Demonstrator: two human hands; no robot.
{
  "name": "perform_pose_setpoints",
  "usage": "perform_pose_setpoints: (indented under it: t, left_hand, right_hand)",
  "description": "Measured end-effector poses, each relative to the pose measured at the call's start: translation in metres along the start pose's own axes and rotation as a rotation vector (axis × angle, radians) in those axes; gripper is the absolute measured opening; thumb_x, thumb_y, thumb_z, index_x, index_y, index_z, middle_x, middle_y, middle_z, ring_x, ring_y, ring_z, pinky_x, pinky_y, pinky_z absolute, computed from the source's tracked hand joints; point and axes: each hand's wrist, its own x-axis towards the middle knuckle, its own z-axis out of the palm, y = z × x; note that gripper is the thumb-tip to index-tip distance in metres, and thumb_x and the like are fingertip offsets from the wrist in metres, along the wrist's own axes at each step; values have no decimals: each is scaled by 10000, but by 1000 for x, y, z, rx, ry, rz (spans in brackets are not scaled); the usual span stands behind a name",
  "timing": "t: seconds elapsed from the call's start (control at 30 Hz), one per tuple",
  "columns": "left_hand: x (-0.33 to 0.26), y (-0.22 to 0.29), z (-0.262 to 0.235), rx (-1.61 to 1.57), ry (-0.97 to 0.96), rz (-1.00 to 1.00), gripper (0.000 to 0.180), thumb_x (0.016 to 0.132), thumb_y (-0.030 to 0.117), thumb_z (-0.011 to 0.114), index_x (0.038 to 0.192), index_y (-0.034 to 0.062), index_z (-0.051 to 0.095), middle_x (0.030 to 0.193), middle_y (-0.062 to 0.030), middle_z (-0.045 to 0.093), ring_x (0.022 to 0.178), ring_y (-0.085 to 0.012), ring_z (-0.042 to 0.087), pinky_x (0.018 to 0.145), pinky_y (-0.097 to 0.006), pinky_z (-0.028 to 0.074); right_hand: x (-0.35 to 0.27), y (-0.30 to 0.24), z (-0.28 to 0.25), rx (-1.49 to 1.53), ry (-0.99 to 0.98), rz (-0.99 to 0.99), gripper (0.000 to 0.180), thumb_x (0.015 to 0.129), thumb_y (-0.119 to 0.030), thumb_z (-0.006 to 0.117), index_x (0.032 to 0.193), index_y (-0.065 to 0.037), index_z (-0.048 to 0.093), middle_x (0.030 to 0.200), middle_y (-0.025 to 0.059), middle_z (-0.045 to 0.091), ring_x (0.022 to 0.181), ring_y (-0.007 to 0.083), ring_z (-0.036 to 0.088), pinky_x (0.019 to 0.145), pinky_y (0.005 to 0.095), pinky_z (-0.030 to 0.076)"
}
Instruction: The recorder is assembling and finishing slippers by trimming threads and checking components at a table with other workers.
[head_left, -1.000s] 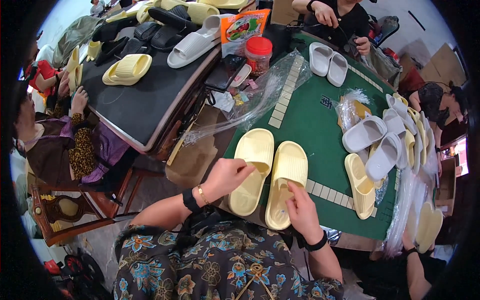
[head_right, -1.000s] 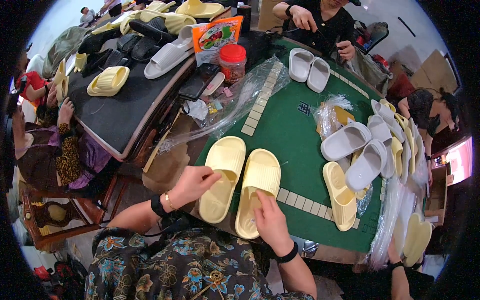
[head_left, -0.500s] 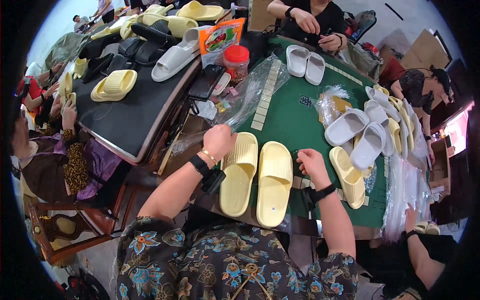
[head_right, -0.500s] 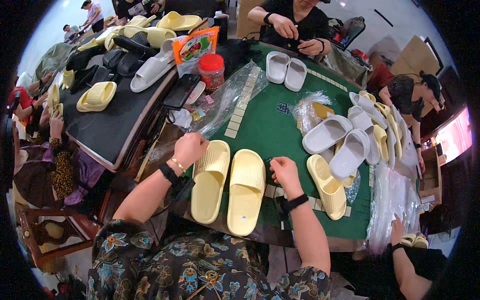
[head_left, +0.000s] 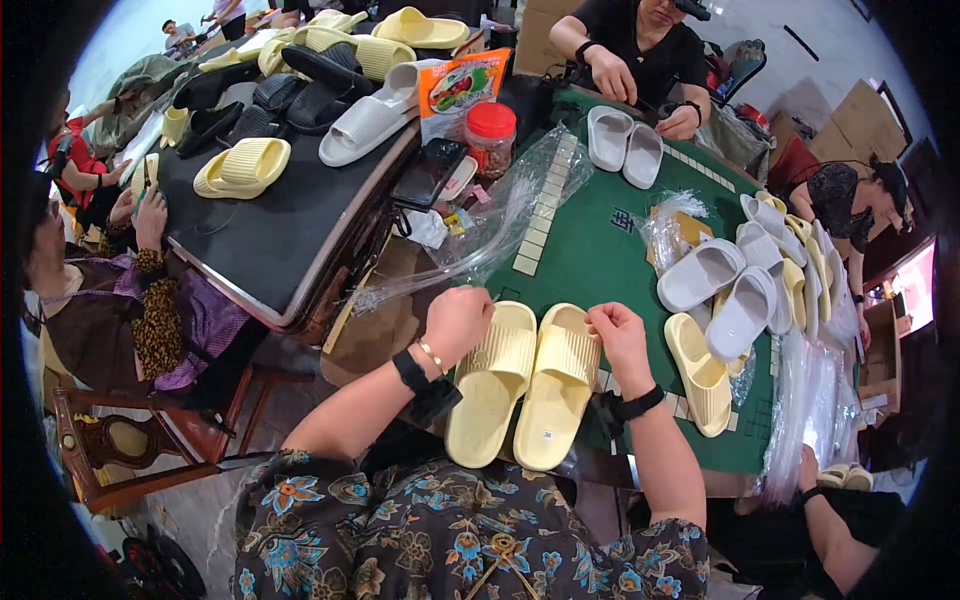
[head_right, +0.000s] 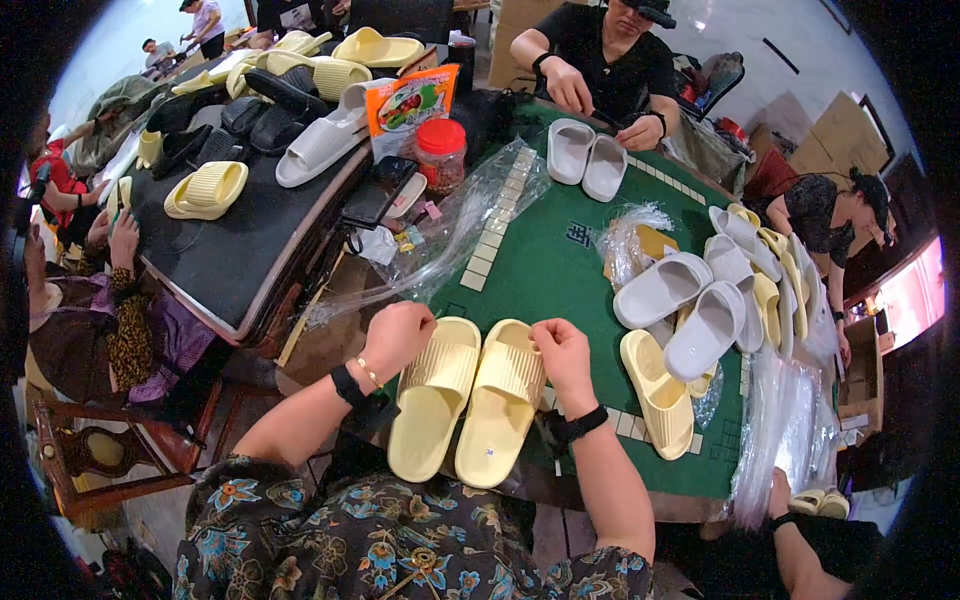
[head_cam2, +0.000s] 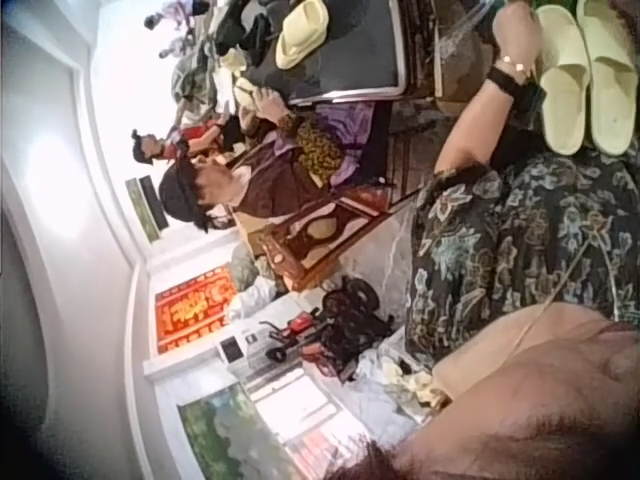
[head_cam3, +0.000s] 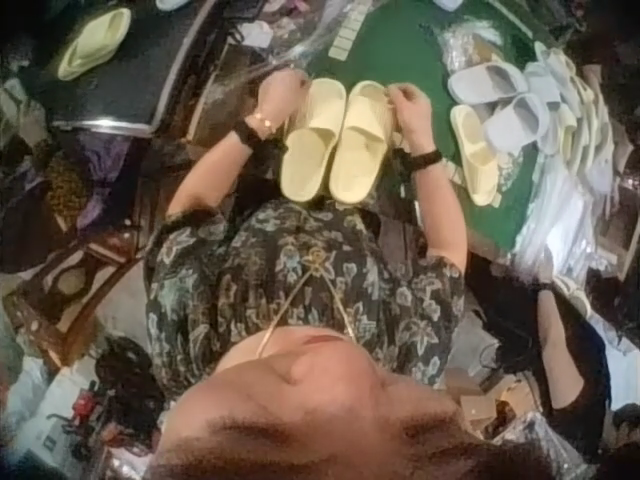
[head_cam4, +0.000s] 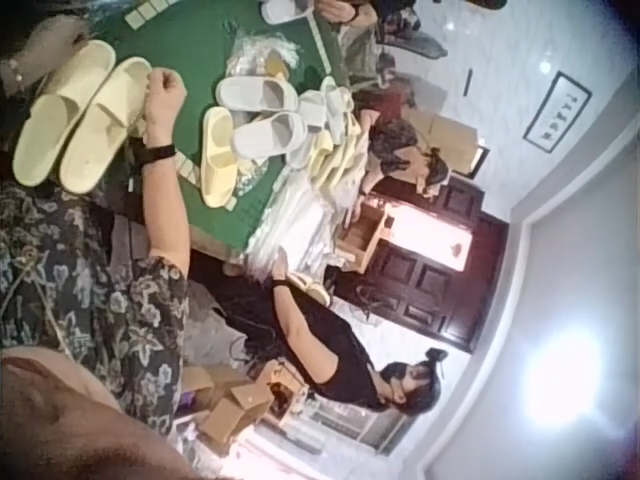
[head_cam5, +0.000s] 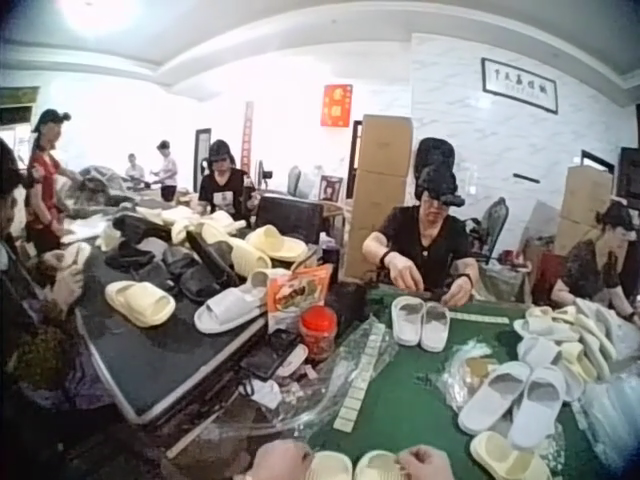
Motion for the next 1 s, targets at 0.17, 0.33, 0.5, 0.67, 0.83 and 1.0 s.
perform_pose_setpoints:
  t: [0.17,0.33,0.5,0.67,0.83,1.0]
  left_hand:
    - [-6,28,4,-152,64,195,94,827,158,625,800,89,682,784,-78,660,793,-290,627,731,-417,483]
    - [-6,41,12,-214,66,310,67,829,140,636,821,87,677,773,-56,655,786,-263,616,741,-396,463]
    - [-7,41,16,-197,79,329,81,833,160,629,798,102,674,746,-40,631,792,-245,606,754,-391,456]
    - [-9,41,16,-203,92,351,60,820,151,640,797,106,672,750,-32,618,787,-238,597,739,-387,450]
    - [-9,41,15,-174,84,373,40,815,138,651,817,106,674,776,-29,628,791,-234,597,732,-382,446]
    - [-9,41,14,-135,61,397,44,812,131,653,834,106,681,806,-32,644,804,-232,597,733,-381,441]
  right_hand:
    - [-15,-13,27,-50,-57,-161,148,883,-128,646,905,18,654,749,24,651,678,83,583,641,258,487]
    - [-25,-20,38,-226,-92,-246,103,893,-89,635,901,13,647,733,9,634,662,63,556,619,237,470]
    - [-26,-15,38,-264,-70,-304,124,870,-103,656,919,11,653,758,100,672,647,149,626,622,288,503]
    - [-27,-21,39,-304,-76,-309,118,862,-97,659,911,10,654,776,114,677,661,174,647,630,301,512]
    - [-27,-17,41,-317,-80,-344,108,853,-88,662,907,6,656,784,130,674,664,213,657,634,314,518]
    - [-26,-18,41,-343,-78,-363,102,837,-77,671,899,3,658,807,134,673,691,253,656,644,336,521]
